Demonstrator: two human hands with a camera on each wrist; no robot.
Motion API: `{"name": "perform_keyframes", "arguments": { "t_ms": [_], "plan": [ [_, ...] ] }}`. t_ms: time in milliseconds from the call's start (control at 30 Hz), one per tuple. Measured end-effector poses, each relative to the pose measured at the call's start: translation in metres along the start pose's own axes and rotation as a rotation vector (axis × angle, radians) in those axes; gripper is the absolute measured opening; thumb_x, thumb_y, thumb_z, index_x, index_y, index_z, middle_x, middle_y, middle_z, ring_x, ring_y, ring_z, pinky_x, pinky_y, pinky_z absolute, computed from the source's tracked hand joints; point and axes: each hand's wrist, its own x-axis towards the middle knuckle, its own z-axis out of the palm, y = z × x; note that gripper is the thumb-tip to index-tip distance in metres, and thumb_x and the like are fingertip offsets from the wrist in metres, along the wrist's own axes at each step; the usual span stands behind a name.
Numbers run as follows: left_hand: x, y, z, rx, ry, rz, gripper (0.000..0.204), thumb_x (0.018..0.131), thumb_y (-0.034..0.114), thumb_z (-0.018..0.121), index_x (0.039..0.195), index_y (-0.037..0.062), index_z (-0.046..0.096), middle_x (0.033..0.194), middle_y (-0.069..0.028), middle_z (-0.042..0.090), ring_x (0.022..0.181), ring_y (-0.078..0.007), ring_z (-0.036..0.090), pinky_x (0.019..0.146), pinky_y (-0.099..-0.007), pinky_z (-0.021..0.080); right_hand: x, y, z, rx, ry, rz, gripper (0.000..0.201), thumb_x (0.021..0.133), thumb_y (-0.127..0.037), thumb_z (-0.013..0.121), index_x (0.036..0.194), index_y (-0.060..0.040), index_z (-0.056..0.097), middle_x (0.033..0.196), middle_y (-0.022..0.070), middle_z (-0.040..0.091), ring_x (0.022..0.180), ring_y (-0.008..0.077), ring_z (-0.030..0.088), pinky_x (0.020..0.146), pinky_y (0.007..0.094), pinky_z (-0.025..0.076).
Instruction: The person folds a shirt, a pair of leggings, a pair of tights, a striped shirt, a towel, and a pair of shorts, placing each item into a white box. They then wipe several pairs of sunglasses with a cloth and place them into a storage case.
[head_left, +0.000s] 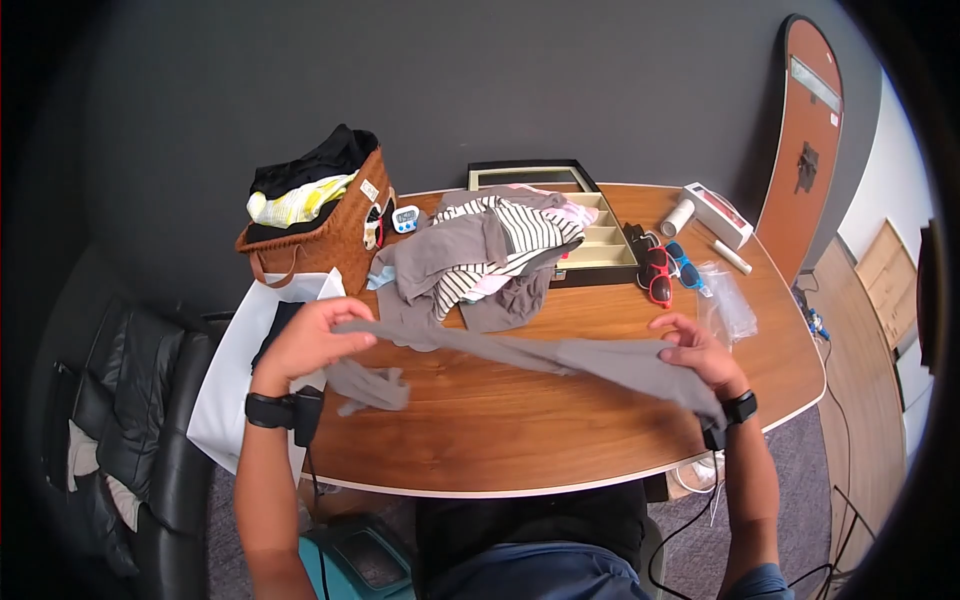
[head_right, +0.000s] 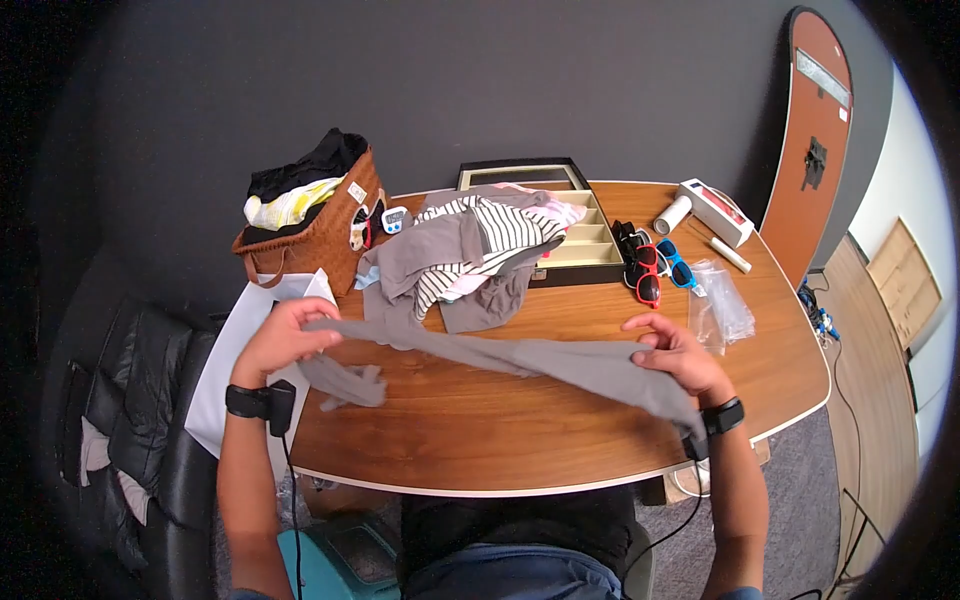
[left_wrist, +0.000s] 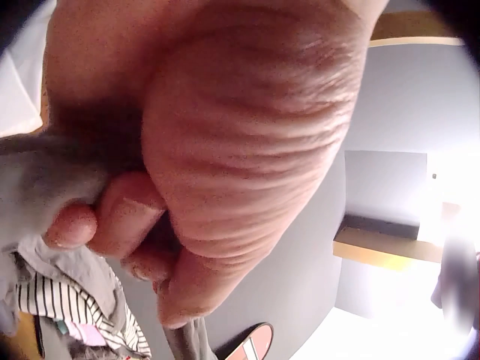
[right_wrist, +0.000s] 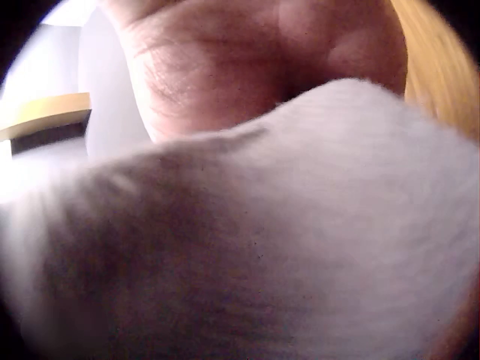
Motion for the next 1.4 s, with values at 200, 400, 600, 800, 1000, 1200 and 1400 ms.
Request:
{"name": "perform_keyframes", "arguments": {
  "t_ms": [200, 400, 600, 800, 1000, 1200, 1400],
  "plan": [
    [0.008, -0.011, -0.005, 0.262, 0.122, 0.112, 0.015, 0.085, 0.013, 0.066, 0.095, 0.0018, 0.064, 0.076, 0.0007, 0.060, 0.068, -0.0071, 0.051, 0.063, -0.0253, 0.044, -0.009, -0.028, -0.032, -0.675, -0.072, 0.237, 0.046, 0.082, -0.025, 0.075, 0.120, -0.0064, 0.057, 0.085, 0.0023, 0.064, 0.083, 0.0119, 0.063, 0.074, 0.0266, 0.049],
    [0.006, -0.042, 0.035, 0.510, -0.046, -0.064, 0.028, 0.081, 0.017, 0.070, 0.102, -0.0018, 0.065, 0.087, -0.0194, 0.068, 0.080, -0.0281, 0.067, 0.074, -0.0346, 0.051, -0.035, 0.006, -0.035, -1.132, 0.190, 0.025, 0.053, 0.078, -0.034, 0.077, 0.118, -0.0043, 0.058, 0.106, 0.0140, 0.063, 0.099, 0.0263, 0.063, 0.083, 0.0368, 0.051],
    [0.002, -0.059, 0.038, 0.486, 0.026, 0.002, 0.028, 0.082, 0.017, 0.069, 0.102, -0.0033, 0.064, 0.087, -0.0197, 0.068, 0.077, -0.0290, 0.066, 0.073, -0.0355, 0.050, -0.069, 0.034, 0.005, -1.250, 0.064, -0.220, 0.040, 0.077, -0.028, 0.077, 0.108, -0.0055, 0.064, 0.104, 0.0127, 0.059, 0.099, 0.0320, 0.060, 0.087, 0.0372, 0.050],
    [0.003, -0.054, 0.037, 0.440, 0.016, -0.014, 0.019, 0.083, 0.010, 0.065, 0.096, -0.0028, 0.064, 0.078, -0.0108, 0.064, 0.072, -0.0168, 0.060, 0.067, -0.0309, 0.048, -0.064, 0.056, 0.005, -1.310, 0.154, -0.216, 0.026, 0.082, -0.016, 0.067, 0.105, -0.0052, 0.063, 0.106, 0.0155, 0.059, 0.100, 0.0346, 0.058, 0.088, 0.0400, 0.049],
    [-0.012, -0.040, 0.033, 0.330, 0.098, -0.051, 0.016, 0.083, 0.008, 0.064, 0.096, -0.0018, 0.064, 0.076, -0.0081, 0.064, 0.072, -0.0121, 0.060, 0.065, -0.0281, 0.048, -0.069, 0.041, -0.059, -0.173, 0.465, -0.160, 0.012, 0.089, -0.010, 0.053, 0.099, -0.0051, 0.058, 0.088, -0.0003, 0.058, 0.086, 0.0105, 0.055, 0.076, 0.0255, 0.045],
    [-0.016, -0.059, 0.037, 0.518, 0.052, -0.019, 0.018, 0.080, 0.008, 0.064, 0.096, -0.0002, 0.065, 0.080, -0.0160, 0.067, 0.076, -0.0262, 0.067, 0.069, -0.0351, 0.050, -0.076, 0.050, -0.086, -0.458, 0.511, 0.131, 0.024, 0.091, -0.016, 0.058, 0.108, 0.0007, 0.060, 0.093, 0.0006, 0.062, 0.086, 0.0097, 0.056, 0.078, 0.0237, 0.045],
    [-0.015, -0.070, 0.039, 0.667, 0.050, -0.072, 0.025, 0.076, 0.013, 0.068, 0.098, -0.0001, 0.066, 0.088, -0.0222, 0.067, 0.084, -0.0401, 0.063, 0.075, -0.0419, 0.050, -0.082, 0.039, -0.081, -0.645, 0.510, 0.293, 0.043, 0.090, -0.026, 0.063, 0.123, 0.0011, 0.055, 0.094, 0.0070, 0.064, 0.084, 0.0152, 0.060, 0.075, 0.0291, 0.050]
  ]
}}
